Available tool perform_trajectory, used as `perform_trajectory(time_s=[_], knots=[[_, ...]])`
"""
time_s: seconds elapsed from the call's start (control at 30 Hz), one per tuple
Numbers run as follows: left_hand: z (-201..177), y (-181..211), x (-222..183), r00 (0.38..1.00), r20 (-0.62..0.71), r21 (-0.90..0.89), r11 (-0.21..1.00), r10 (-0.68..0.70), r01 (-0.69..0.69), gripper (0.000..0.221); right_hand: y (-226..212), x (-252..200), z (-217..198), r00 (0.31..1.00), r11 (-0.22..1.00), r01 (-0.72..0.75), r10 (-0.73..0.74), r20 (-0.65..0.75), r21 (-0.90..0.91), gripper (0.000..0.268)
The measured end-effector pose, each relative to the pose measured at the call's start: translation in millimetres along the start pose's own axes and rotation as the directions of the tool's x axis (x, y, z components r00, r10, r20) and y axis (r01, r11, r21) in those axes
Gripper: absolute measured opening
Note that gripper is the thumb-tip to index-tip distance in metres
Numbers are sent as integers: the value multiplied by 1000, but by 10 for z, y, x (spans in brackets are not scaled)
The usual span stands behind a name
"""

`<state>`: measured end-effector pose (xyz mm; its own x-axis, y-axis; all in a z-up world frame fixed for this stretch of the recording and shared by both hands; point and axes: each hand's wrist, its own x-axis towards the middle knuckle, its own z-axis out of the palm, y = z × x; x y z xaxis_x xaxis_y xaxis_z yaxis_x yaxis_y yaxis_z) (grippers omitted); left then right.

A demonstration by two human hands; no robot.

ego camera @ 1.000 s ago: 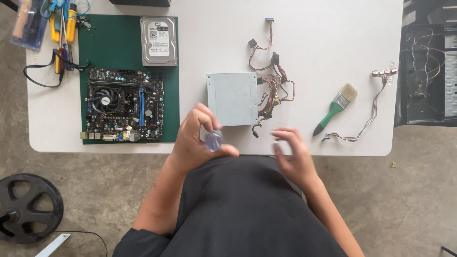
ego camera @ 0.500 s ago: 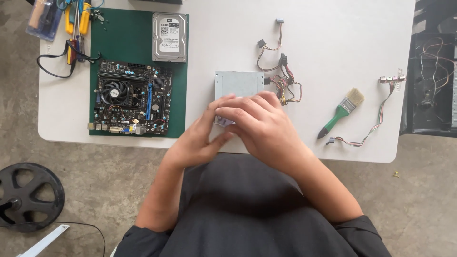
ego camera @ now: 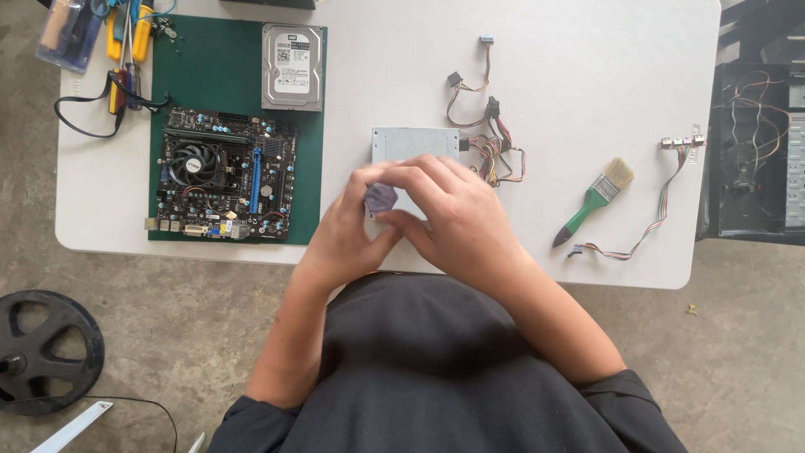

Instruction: Disassembling a computer power supply unit and cleaning the dust off its metal casing using a brush.

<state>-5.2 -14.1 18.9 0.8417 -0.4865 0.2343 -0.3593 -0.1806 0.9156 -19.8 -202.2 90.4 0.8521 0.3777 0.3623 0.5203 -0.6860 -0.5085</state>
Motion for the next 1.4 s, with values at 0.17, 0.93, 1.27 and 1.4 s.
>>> perform_trajectory(time_s=[0.17,0.93,1.27,1.4], knots=[[-113,-105,-55,1000,-3,117,993,24,-24,44,-7,-33,-157,990,988,6,-28,142,153,42],[146,-190,-5,928,-265,263,945,263,-192,50,168,-126,439,976,912,6,85,-203,409,46],[85,-357,-51,938,-253,314,937,238,-153,50,-15,-80,273,1000,945,-6,13,-19,326,56],[111,-210,5,942,-235,159,965,241,-207,42,204,-162,533,976,951,-36,99,-194,306,48]])
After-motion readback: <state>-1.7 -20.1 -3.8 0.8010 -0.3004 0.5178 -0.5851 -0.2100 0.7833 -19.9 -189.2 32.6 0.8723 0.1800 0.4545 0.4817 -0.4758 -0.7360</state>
